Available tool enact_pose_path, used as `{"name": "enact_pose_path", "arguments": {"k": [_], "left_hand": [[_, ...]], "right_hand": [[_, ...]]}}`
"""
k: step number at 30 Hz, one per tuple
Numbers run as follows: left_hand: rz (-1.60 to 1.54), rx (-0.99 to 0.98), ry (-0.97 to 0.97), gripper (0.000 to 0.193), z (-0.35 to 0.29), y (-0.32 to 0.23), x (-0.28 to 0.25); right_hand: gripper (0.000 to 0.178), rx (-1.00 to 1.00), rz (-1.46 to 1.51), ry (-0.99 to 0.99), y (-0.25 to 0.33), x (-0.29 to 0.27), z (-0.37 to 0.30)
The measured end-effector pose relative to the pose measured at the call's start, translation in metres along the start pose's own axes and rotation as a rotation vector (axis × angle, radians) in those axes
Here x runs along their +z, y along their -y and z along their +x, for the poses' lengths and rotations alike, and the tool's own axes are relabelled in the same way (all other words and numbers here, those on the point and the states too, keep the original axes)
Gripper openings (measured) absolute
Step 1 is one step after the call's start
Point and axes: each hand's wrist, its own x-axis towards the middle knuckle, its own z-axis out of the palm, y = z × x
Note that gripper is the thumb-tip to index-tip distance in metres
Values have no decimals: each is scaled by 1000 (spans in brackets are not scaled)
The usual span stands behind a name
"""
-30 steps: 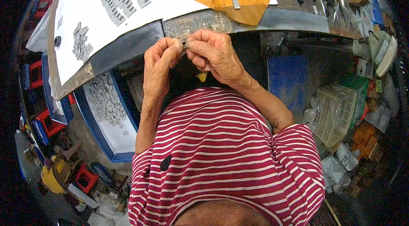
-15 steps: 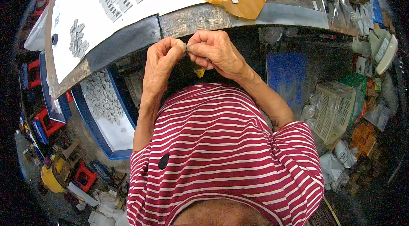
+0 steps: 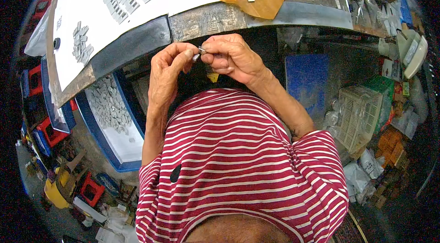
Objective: Manually picking and placing small hardware components onto strips.
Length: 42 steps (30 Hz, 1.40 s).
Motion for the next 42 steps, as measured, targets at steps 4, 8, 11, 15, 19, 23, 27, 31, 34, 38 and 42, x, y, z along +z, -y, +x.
{"name": "enact_pose_path", "arguments": {"k": [4,8,11,15,19,23,27,31,34,38,42], "left_hand": [[14,23,14,14,-4,4,-5],[-22,24,14,17,-5,1,-5],[-53,38,-2,19,-6,-2,-6],[-104,34,-29,21,-7,-3,-5],[-138,54,-15,22,-5,1,-6],[-101,83,-45,21,-6,1,-5],[-106,80,-44,19,-6,1,-5],[-59,96,-51,20,-6,1,-5],[-24,106,-40,19,-6,3,-4],[120,154,-61,17,-7,3,-1],[168,198,-71,16,-5,5,0]], "right_hand": [[11,-19,-48,-29,-2,3,1],[11,-73,-151,-64,-2,10,-1],[12,-116,-240,-92,-1,14,-1],[16,-177,-344,-109,0,18,-2],[15,-194,-399,-140,0,21,-2],[15,-210,-465,-159,1,23,-3],[14,-234,-495,-193,1,21,-4],[15,-230,-499,-183,2,21,-6],[14,-224,-576,-205,0,21,-5],[14,-189,-657,-206,1,14,-3],[15,-180,-675,-186,0,8,-1]]}}
